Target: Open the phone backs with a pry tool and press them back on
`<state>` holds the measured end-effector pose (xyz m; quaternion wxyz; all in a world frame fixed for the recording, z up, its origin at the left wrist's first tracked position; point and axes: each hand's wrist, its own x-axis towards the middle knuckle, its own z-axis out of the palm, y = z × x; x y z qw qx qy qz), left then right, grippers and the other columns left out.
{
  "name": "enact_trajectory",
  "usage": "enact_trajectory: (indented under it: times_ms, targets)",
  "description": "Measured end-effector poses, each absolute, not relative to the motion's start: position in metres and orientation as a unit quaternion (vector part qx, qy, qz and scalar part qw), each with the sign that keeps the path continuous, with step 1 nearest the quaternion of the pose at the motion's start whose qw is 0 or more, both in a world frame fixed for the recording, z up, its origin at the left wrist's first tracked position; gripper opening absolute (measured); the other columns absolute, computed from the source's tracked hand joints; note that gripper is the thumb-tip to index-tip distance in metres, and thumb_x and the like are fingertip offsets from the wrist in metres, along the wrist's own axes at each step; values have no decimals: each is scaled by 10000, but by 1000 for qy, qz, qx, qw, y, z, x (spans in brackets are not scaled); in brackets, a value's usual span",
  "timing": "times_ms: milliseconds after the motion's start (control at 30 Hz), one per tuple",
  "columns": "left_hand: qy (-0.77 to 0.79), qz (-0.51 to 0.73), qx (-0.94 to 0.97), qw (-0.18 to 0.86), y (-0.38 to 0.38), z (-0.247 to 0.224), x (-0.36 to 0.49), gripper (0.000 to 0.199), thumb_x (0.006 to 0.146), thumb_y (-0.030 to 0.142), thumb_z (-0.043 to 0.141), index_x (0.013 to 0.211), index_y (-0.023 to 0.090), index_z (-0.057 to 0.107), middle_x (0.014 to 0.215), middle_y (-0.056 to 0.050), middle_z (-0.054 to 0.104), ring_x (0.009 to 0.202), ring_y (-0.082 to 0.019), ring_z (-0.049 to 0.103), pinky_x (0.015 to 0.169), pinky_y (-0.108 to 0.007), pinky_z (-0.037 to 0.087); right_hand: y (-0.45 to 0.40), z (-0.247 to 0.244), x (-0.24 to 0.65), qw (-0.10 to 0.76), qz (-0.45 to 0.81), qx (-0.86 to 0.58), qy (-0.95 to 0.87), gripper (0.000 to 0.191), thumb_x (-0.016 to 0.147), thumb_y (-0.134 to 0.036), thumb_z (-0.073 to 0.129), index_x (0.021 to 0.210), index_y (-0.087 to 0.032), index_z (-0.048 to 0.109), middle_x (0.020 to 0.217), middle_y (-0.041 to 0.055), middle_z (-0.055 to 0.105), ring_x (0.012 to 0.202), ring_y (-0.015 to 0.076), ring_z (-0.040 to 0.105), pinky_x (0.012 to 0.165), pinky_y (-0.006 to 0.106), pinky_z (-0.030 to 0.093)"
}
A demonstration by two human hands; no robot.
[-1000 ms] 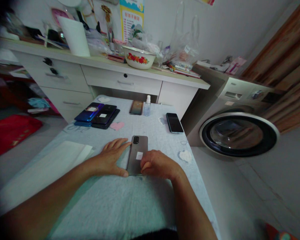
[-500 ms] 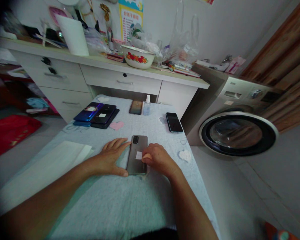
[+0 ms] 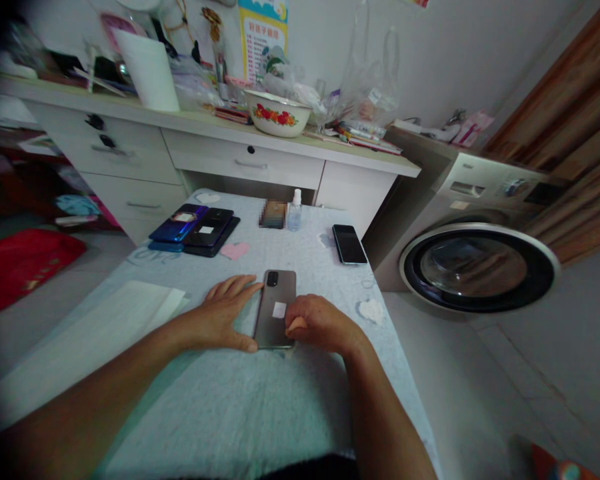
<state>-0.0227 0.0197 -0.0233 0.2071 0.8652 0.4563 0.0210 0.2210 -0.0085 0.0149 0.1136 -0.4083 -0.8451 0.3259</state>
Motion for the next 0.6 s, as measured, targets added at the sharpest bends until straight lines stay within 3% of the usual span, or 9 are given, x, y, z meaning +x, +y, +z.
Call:
enact_trajectory:
  times_ms: [600]
  targets:
    - [457, 9, 868, 192, 19, -24, -23, 1215, 534, 783, 638, 1497, 156, 244, 1585, -183, 150, 1434, -415, 103, 1122, -551, 164, -13, 16, 212, 113, 325, -349, -871, 153, 762, -53, 592, 698, -180, 648, 736, -18, 604, 737, 114, 554, 744, 245, 435]
